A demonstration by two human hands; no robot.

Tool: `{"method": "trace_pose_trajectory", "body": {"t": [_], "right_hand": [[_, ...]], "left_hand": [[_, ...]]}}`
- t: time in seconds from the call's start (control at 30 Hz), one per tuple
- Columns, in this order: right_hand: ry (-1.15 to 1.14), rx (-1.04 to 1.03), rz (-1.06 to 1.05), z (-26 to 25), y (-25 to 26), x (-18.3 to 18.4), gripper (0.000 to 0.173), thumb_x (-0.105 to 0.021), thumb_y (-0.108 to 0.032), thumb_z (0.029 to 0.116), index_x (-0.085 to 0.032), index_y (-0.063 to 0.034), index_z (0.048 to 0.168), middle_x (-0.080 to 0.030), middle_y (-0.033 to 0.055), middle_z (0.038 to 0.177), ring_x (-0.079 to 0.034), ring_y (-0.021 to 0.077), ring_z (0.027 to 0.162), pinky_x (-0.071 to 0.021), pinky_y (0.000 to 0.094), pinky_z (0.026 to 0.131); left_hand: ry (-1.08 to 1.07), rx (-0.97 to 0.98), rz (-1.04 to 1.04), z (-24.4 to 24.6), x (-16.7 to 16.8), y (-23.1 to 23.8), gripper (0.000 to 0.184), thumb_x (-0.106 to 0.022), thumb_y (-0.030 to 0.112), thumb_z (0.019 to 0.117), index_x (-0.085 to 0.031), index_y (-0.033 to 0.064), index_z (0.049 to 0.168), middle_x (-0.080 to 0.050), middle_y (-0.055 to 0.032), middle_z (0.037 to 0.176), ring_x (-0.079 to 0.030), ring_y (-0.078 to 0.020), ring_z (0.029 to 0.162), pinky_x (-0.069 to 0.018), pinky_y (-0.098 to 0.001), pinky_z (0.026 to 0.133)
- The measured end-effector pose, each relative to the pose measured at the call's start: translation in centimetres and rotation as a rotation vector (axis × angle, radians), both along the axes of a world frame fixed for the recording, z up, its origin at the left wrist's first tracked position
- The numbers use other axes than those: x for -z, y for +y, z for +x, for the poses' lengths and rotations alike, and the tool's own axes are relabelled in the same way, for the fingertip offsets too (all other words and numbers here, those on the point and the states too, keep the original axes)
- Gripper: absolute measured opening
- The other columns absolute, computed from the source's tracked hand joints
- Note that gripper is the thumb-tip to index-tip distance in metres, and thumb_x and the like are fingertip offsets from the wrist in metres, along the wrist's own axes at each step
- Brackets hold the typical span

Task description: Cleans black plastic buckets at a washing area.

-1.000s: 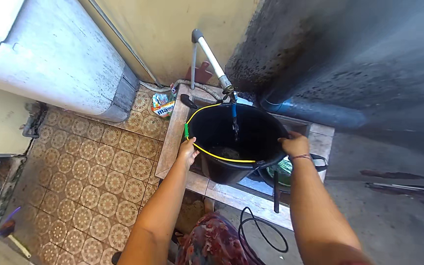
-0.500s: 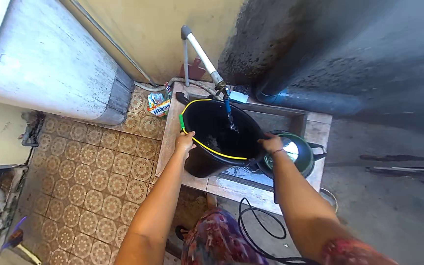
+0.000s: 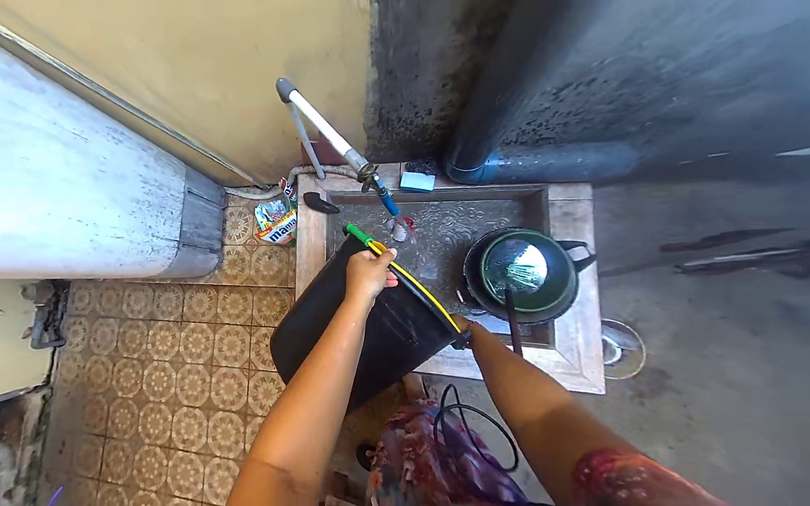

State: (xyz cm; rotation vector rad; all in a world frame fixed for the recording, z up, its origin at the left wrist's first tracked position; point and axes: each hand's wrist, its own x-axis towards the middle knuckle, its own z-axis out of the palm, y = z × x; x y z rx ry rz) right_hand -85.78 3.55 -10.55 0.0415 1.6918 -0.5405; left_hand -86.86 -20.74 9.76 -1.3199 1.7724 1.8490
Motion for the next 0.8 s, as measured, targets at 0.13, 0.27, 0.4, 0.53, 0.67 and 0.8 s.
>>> {"method": "trace_pose_trajectory", "body": {"t": [0.13,0.27,0.4,0.53,0.67,0.8], "right_hand": [[-0.181,0.153,-0.057,0.9,3.0,4.2,0.021,-0.043,-0.013,0.1089,-0.060,-0.0038,0.100,-0.054,0.0022,0.073,-0.052,0.0100,0.057,-0.0462,0.0273,0.055],[-0.285,0.281,-0.017,1.1,4.9,3.4,0.031,-0.031,-0.018,0.1121,-0.055,-0.0092,0.095,-0.051,-0.0002,0.064,-0.050,0.0074,0.049,-0.0412,0.0217,0.045],[-0.295,0.398,0.030,1.0,5.0,0.2,0.041,-0.020,-0.020,0.1125,-0.055,-0.0049,0.098,-0.054,0.0019,0.064,-0.050,0.0079,0.049,-0.0413,0.0216,0.046],[-0.356,0.583,-0.064,1.3,4.9,0.9,0.049,-0.011,-0.022,0.1114,-0.053,-0.0064,0.090,-0.053,0.0022,0.058,-0.049,0.0085,0.044,-0.0403,0.0215,0.041],[-0.153,0.399,0.043,-1.1,2.4,-1.5,0.041,-0.019,-0.020,0.1131,-0.055,-0.0031,0.100,-0.053,0.0026,0.065,-0.049,0.0089,0.049,-0.0429,0.0231,0.048],[0.097,-0.119,0.132,-7.6,-0.1,-2.5,0.039,-0.053,-0.017,0.1059,-0.057,0.0121,0.132,-0.059,0.0299,0.134,-0.060,0.0390,0.123,-0.0463,0.0551,0.104]], "left_hand": [[-0.057,0.031,0.004,-0.9,0.9,0.8,0.031,-0.063,0.025,0.1038,-0.056,-0.0044,0.096,-0.065,-0.0088,0.071,-0.068,-0.0130,0.058,-0.0599,-0.0267,0.059],[-0.091,0.043,0.010,-2.1,1.8,2.2,0.035,-0.062,0.028,0.1046,-0.057,-0.0065,0.103,-0.066,-0.0110,0.074,-0.068,-0.0141,0.060,-0.0602,-0.0276,0.060],[-0.091,0.062,0.005,-3.2,1.7,3.0,0.037,-0.062,0.031,0.1045,-0.057,-0.0060,0.105,-0.067,-0.0113,0.076,-0.069,-0.0145,0.061,-0.0604,-0.0280,0.060],[-0.074,0.074,-0.011,-3.9,1.3,2.6,0.038,-0.063,0.032,0.1039,-0.058,-0.0055,0.105,-0.068,-0.0106,0.075,-0.070,-0.0148,0.060,-0.0606,-0.0289,0.060],[-0.062,0.017,-0.020,-3.1,0.5,0.6,0.037,-0.062,0.031,0.1044,-0.057,-0.0053,0.108,-0.066,-0.0099,0.076,-0.068,-0.0140,0.060,-0.0601,-0.0283,0.060],[-0.044,-0.128,-0.039,0.1,0.2,-3.2,0.033,-0.061,0.027,0.1046,-0.057,-0.0048,0.113,-0.063,-0.0089,0.075,-0.065,-0.0133,0.058,-0.0588,-0.0269,0.058]]}}
